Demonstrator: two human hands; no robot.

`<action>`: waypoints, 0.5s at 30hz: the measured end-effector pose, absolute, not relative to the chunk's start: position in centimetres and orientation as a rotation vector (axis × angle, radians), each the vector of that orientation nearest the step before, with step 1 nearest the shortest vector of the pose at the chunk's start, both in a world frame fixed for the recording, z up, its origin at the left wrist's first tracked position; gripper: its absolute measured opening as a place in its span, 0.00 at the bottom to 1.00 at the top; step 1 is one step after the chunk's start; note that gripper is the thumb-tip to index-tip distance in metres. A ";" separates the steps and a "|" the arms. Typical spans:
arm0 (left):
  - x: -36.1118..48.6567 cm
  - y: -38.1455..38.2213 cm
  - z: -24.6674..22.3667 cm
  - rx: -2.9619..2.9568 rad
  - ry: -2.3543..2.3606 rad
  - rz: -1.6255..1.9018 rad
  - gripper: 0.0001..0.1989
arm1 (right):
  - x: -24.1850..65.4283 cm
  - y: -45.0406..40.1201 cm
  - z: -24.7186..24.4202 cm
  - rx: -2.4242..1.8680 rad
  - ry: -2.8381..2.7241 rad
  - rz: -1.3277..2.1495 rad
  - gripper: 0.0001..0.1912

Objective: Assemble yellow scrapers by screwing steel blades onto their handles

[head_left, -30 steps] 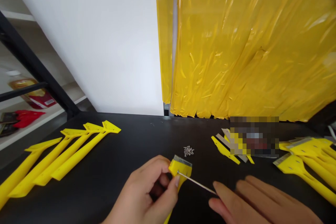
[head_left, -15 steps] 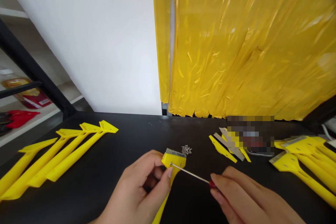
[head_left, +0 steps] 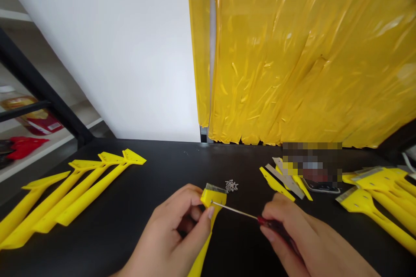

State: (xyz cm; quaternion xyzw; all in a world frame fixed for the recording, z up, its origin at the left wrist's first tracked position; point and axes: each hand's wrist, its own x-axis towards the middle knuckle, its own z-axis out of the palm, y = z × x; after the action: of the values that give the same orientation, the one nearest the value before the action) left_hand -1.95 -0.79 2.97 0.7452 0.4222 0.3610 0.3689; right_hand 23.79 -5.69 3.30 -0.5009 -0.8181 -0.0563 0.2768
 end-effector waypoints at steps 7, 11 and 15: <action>-1.8 -0.7 3.0 1.885 1.092 0.931 0.11 | 23.7 -5.5 2.8 -1.408 -2.077 -0.156 0.10; -1.7 -0.6 3.1 1.888 1.103 0.936 0.11 | 23.4 -5.5 3.0 -1.318 -2.202 -0.041 0.10; -1.7 -0.7 3.2 1.894 1.085 0.942 0.10 | 23.3 -5.5 2.7 -1.386 -2.052 -0.096 0.08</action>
State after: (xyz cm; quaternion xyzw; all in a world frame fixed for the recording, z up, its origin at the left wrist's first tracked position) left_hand -1.72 -0.70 3.18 0.7391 0.4234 0.3677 0.3731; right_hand 23.33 -5.51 2.70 -0.5290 -0.7828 -0.0366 0.3256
